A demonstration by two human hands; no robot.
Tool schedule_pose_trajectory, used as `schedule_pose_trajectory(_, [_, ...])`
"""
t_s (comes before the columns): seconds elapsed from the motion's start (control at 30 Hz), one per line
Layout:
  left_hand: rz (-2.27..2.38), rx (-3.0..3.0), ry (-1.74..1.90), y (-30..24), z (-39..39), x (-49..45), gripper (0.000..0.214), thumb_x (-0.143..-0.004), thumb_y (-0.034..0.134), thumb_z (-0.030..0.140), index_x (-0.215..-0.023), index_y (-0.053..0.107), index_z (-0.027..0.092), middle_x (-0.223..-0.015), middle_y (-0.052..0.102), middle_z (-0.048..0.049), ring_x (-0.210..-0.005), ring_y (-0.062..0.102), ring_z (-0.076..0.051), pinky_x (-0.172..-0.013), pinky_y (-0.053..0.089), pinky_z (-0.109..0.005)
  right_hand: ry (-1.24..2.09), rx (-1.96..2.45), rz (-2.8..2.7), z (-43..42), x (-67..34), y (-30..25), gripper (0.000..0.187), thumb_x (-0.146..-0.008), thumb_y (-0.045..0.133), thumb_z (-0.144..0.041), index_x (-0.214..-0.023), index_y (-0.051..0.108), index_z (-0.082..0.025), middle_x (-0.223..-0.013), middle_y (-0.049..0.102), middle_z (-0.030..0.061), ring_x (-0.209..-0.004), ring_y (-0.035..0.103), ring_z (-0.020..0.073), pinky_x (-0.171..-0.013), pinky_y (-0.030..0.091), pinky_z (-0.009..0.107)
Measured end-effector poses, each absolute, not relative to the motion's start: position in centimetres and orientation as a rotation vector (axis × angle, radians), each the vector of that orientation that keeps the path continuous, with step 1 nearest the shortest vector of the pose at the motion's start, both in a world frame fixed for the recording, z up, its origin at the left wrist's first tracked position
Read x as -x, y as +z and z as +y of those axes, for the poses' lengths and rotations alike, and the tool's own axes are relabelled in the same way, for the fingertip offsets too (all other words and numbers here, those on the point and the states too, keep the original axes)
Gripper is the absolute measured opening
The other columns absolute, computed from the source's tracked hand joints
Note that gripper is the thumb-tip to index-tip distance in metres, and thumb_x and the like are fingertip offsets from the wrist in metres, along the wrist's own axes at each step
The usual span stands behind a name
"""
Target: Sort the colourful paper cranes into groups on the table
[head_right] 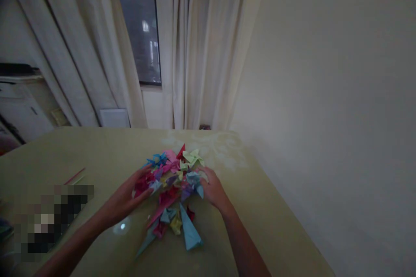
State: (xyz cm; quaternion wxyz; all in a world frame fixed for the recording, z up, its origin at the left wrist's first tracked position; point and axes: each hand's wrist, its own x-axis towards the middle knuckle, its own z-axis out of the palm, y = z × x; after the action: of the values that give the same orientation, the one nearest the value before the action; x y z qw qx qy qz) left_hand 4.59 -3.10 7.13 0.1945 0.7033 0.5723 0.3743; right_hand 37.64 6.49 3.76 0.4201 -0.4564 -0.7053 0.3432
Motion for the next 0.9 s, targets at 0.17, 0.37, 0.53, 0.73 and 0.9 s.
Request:
schedule_pose_trajectory(0.17, [1.813, -1.977, 1.005, -0.9, -8.0, -5.7, 0.081, -0.092, 0.065, 0.061, -0.162, 0.038, 0.030, -0.165, 0.045, -0.0161, -0.148, 0.048, -0.039, -0.116, 0.047, -0.059, 0.772, 1.401, -1.632, 2.7, -38.5, -2.1, 0.059, -0.092, 0.063, -0.058, -0.141, 0.068, -0.026, -0.150, 0.062, 0.0119, -0.146, 0.050, 0.0334, -0.124, 0.036, 0.054])
schedule_pose_trajectory(0.37, [1.738, -2.190, 0.934, -4.2, -7.3, -11.8, 0.118, -0.069, 0.084, 0.071, -0.166, 0.029, 0.034, -0.176, 0.017, -0.0167, -0.158, 0.025, -0.047, -0.120, 0.038, -0.066, 0.882, 1.278, -1.529, 0.7, -31.8, -4.1, 0.060, -0.095, 0.063, -0.061, -0.146, 0.064, -0.029, -0.157, 0.056, 0.0098, -0.151, 0.045, 0.0324, -0.127, 0.032, 0.053])
schedule_pose_trajectory(0.53, [1.585, -2.182, 0.956, -2.8, -2.9, -13.8, 0.111, -0.074, 0.085, 0.045, -0.167, 0.026, 0.028, -0.172, 0.028, -0.0197, -0.157, 0.029, -0.044, -0.122, 0.036, -0.066, 1.041, 1.151, -1.425, 3.2, -28.5, -3.5, 0.054, -0.099, 0.055, -0.059, -0.135, 0.070, -0.022, -0.142, 0.069, 0.0119, -0.136, 0.061, 0.0304, -0.120, 0.043, 0.048])
schedule_pose_trajectory(0.73, [1.554, -2.029, 1.301, 0.7, 0.3, -12.7, 0.064, -0.095, 0.055, 0.024, -0.158, 0.040, 0.024, -0.146, 0.059, -0.0152, -0.137, 0.057, -0.030, -0.118, 0.044, -0.055, 0.993, 1.041, -1.534, 5.3, -29.0, -0.3, 0.040, -0.098, 0.054, -0.044, -0.122, 0.076, -0.021, -0.127, 0.075, 0.0112, -0.122, 0.068, 0.0286, -0.111, 0.049, 0.043])
schedule_pose_trajectory(0.9, [1.623, -1.801, 1.264, 3.6, -1.0, -7.9, 0.060, -0.102, 0.050, 0.046, -0.157, 0.039, 0.026, -0.131, 0.071, -0.0109, -0.106, 0.073, -0.026, -0.098, 0.058, -0.046, 0.824, 1.050, -1.612, 5.7, -32.9, 1.2, 0.038, -0.097, 0.054, -0.044, -0.117, 0.078, -0.023, -0.124, 0.074, 0.0108, -0.120, 0.068, 0.0273, -0.111, 0.050, 0.042])
